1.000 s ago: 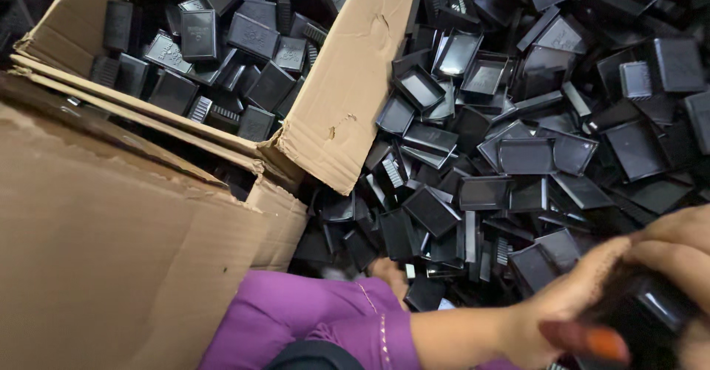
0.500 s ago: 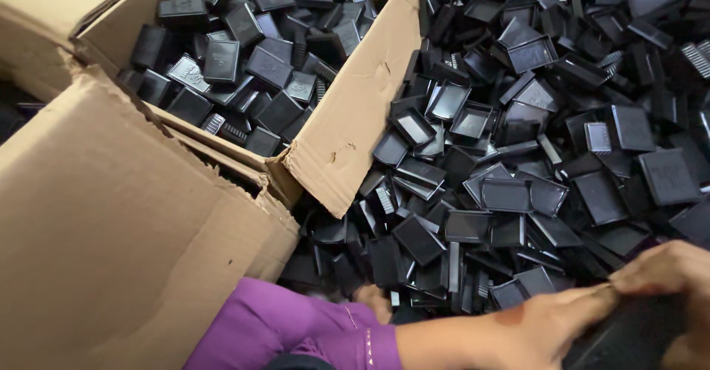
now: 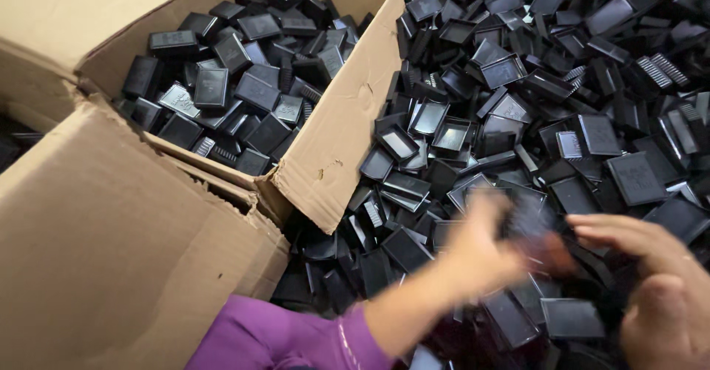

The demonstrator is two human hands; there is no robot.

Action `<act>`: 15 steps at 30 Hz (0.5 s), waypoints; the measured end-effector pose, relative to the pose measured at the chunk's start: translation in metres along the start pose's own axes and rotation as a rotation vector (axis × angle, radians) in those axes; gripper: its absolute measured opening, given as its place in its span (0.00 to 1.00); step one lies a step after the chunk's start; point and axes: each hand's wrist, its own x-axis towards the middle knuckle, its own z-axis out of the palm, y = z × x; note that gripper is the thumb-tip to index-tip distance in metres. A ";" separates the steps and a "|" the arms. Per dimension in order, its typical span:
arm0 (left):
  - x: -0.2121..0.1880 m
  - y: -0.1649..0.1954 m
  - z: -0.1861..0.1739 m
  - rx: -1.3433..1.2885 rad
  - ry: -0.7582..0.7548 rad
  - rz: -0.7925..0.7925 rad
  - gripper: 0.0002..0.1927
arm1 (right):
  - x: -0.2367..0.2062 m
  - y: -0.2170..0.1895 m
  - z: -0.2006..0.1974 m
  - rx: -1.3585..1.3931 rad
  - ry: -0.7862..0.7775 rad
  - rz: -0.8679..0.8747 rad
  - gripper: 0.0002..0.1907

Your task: The person sits on the floor and repeatedly picks up small black plastic cases from a large pile, opens and closes them, and places them into a cardboard box. The person handles the cases one at a time, inspecting each before moving it.

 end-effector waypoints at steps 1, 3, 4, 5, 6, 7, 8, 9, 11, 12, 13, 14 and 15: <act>0.031 0.011 -0.023 -0.425 0.138 0.126 0.43 | 0.002 -0.003 -0.001 -0.024 0.042 0.005 0.34; 0.106 0.036 -0.094 0.050 0.787 0.397 0.54 | 0.003 0.000 -0.004 -0.006 0.067 0.103 0.33; 0.142 0.047 -0.137 0.003 0.920 0.515 0.57 | 0.002 0.006 -0.007 0.000 0.077 0.149 0.33; 0.180 0.059 -0.178 -0.192 0.994 0.632 0.63 | 0.001 0.014 -0.010 -0.004 0.071 0.154 0.33; 0.201 0.063 -0.225 0.219 1.220 0.590 0.62 | 0.001 0.027 -0.013 -0.004 0.073 0.162 0.33; 0.217 0.066 -0.266 0.302 1.313 0.295 0.68 | -0.003 0.042 -0.014 -0.011 0.075 0.196 0.33; 0.220 0.066 -0.297 0.443 1.463 0.233 0.72 | -0.009 0.058 -0.015 -0.025 0.079 0.244 0.32; 0.209 0.064 -0.330 0.539 1.539 0.037 0.70 | -0.016 0.077 -0.016 -0.038 0.089 0.304 0.32; 0.188 0.039 -0.375 0.564 1.581 -0.516 0.67 | -0.036 0.118 -0.018 -0.068 0.112 0.446 0.32; 0.170 0.026 -0.389 0.696 1.736 -0.462 0.67 | -0.051 0.140 -0.018 -0.087 0.120 0.527 0.32; 0.160 0.018 -0.402 0.564 1.632 -0.693 0.63 | -0.066 0.162 -0.018 -0.109 0.130 0.624 0.31; 0.150 0.006 -0.409 0.428 1.600 -0.726 0.61 | -0.085 0.183 -0.017 -0.133 0.135 0.733 0.31; 0.152 0.000 -0.417 0.302 1.563 -0.751 0.60 | -0.106 0.201 -0.014 -0.156 0.142 0.858 0.31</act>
